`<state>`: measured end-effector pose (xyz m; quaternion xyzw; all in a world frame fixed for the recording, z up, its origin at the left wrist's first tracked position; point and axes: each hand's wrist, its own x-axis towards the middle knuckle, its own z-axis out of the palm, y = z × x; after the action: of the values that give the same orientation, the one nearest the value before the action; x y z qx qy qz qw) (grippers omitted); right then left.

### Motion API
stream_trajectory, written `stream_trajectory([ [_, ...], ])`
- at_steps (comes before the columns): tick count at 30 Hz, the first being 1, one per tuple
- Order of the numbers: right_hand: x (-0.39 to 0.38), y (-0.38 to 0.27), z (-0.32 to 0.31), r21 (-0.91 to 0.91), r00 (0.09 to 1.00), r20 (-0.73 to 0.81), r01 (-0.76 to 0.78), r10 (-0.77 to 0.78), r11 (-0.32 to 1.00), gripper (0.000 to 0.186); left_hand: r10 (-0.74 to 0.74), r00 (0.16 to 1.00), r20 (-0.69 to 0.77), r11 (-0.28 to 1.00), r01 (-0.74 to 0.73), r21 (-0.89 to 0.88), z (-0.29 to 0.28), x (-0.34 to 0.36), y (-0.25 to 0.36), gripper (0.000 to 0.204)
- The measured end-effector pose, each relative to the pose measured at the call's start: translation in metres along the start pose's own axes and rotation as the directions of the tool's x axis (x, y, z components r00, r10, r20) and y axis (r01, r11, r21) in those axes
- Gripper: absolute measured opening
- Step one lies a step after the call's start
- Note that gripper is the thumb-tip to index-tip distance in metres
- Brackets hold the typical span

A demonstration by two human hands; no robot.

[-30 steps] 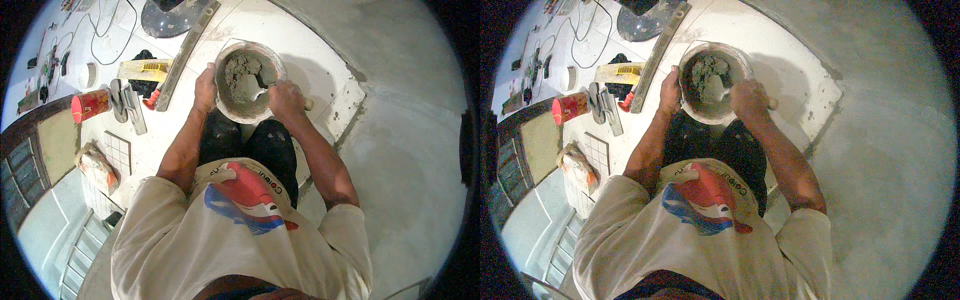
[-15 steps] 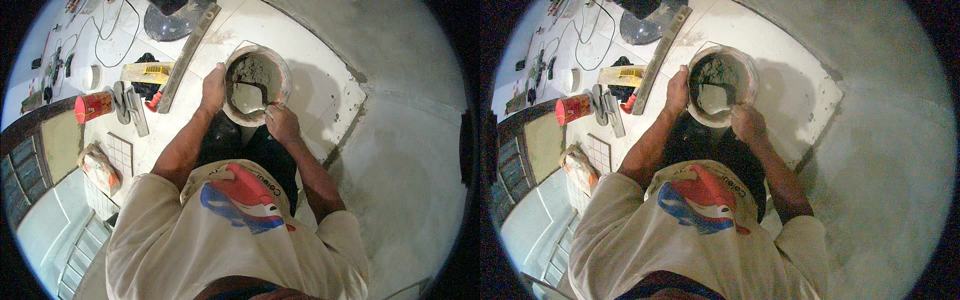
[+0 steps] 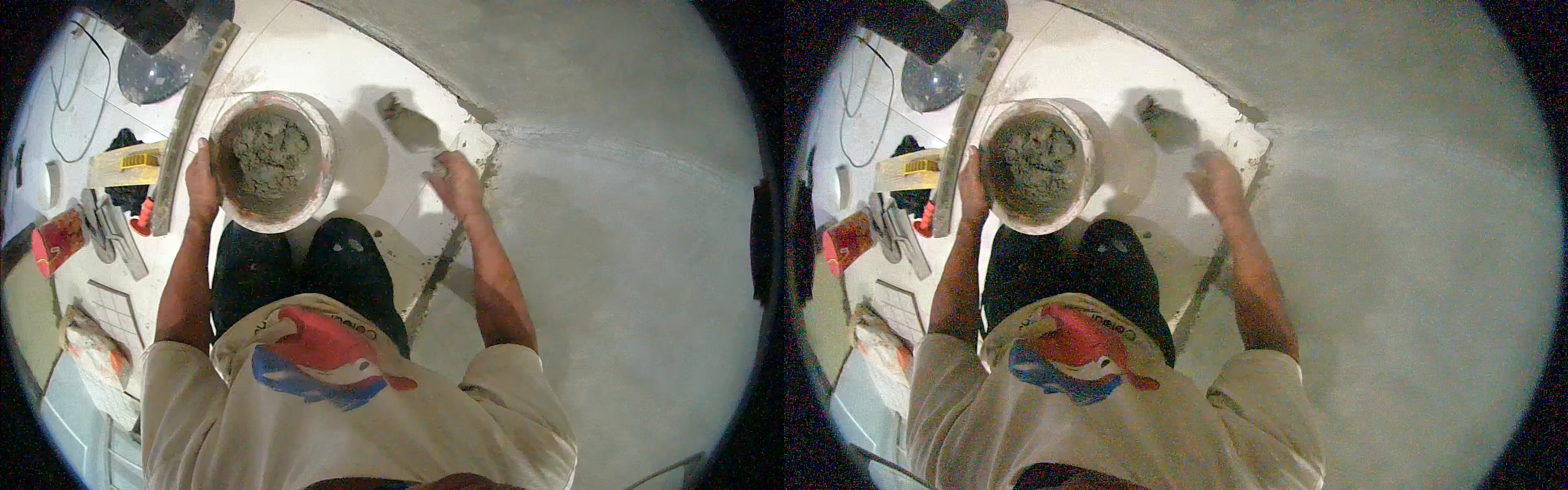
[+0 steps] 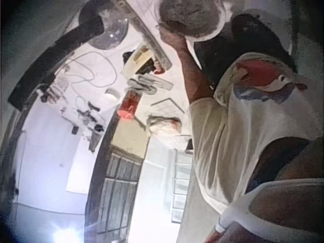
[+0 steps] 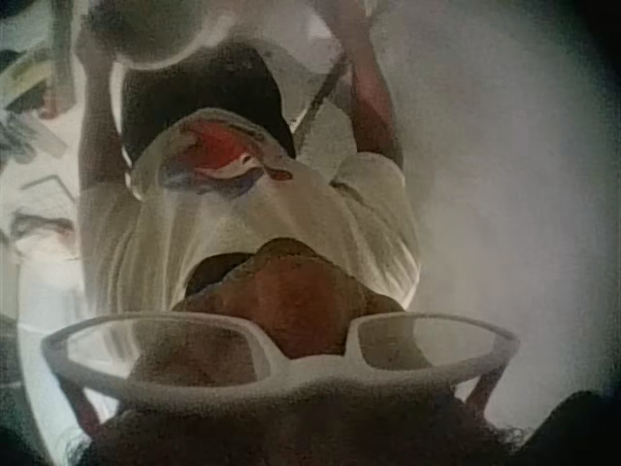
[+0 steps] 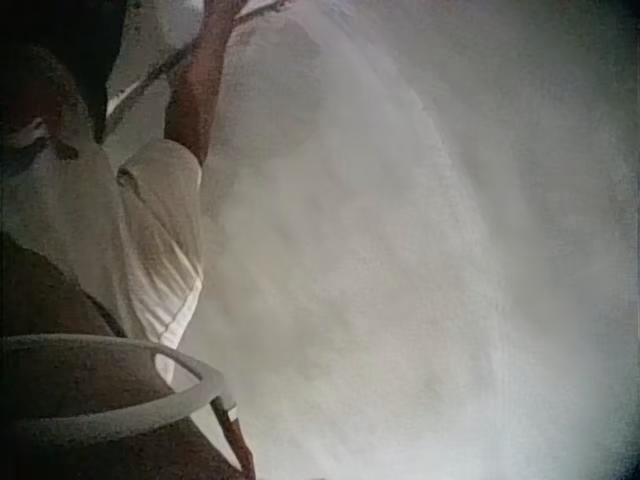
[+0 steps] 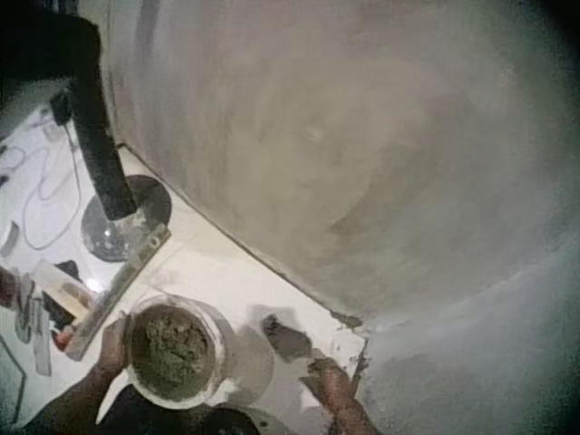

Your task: The person scoops cement from a bucket using a trowel and applies it to the floor along the base of a wall. They repeatedly smooth the cement into the gap between the wall and the tiled floor.

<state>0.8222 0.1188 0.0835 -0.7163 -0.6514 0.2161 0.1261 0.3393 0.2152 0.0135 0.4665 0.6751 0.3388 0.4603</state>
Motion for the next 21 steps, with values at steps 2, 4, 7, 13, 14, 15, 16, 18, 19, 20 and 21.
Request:
stream_trajectory([
  [2,0.011,0.034,-0.019,-0.186,0.994,0.031,-0.093,0.1,0.978,0.034,-0.023,0.999,-0.027,0.996,0.021,-0.084,0.01,-0.008,0.014,0.07],
  [4,0.027,0.047,-0.033,-0.34,0.971,0.097,-0.172,0.217,0.924,0.034,-0.094,0.995,0.023,0.992,0.091,0.086,-0.001,-0.006,0.013,0.069],
  [7,0.059,0.083,-0.046,-0.534,0.919,0.187,-0.202,0.348,0.821,0.038,-0.007,1.0,-0.017,1.0,0.008,0.02,0.004,-0.011,0.021,0.069],
  [13,0.117,0.153,-0.05,-0.616,0.868,0.206,-0.243,0.451,0.75,0.041,-0.075,0.997,-0.035,0.997,0.075,-0.019,0.01,-0.01,0.026,0.067],
  [14,0.122,0.161,-0.05,-0.622,0.855,0.221,-0.246,0.468,0.743,0.041,-0.061,0.997,-0.044,0.998,0.059,-0.028,0.011,-0.009,0.026,0.067],
  [15,0.127,0.15,-0.049,-0.611,0.862,0.226,-0.238,0.454,0.755,0.042,-0.053,0.997,-0.064,0.998,0.052,-0.027,0.009,-0.012,0.026,0.067],
  [16,0.134,0.14,-0.052,-0.599,0.868,0.229,-0.231,0.441,0.767,0.042,-0.045,0.995,-0.084,0.999,0.043,-0.026,0.006,-0.014,0.025,0.066],
  [18,0.134,0.139,-0.062,-0.609,0.878,0.222,-0.214,0.423,0.764,0.043,-0.063,0.996,-0.055,0.998,0.064,0.015,0.002,-0.011,0.018,0.067],
  [19,0.135,0.145,-0.065,-0.621,0.884,0.226,-0.193,0.408,0.76,0.043,-0.071,0.997,-0.041,0.997,0.073,0.035,0.0,-0.01,0.016,0.067],
  [20,0.135,0.146,-0.069,-0.635,0.89,0.228,-0.173,0.396,0.753,0.044,-0.08,0.996,-0.038,0.997,0.08,0.014,0.003,-0.01,0.021,0.067],
  [21,0.137,0.147,-0.071,-0.606,0.882,0.214,-0.217,0.42,0.765,0.044,-0.088,0.996,-0.034,0.996,0.088,-0.007,0.006,-0.012,0.029,0.067],
])
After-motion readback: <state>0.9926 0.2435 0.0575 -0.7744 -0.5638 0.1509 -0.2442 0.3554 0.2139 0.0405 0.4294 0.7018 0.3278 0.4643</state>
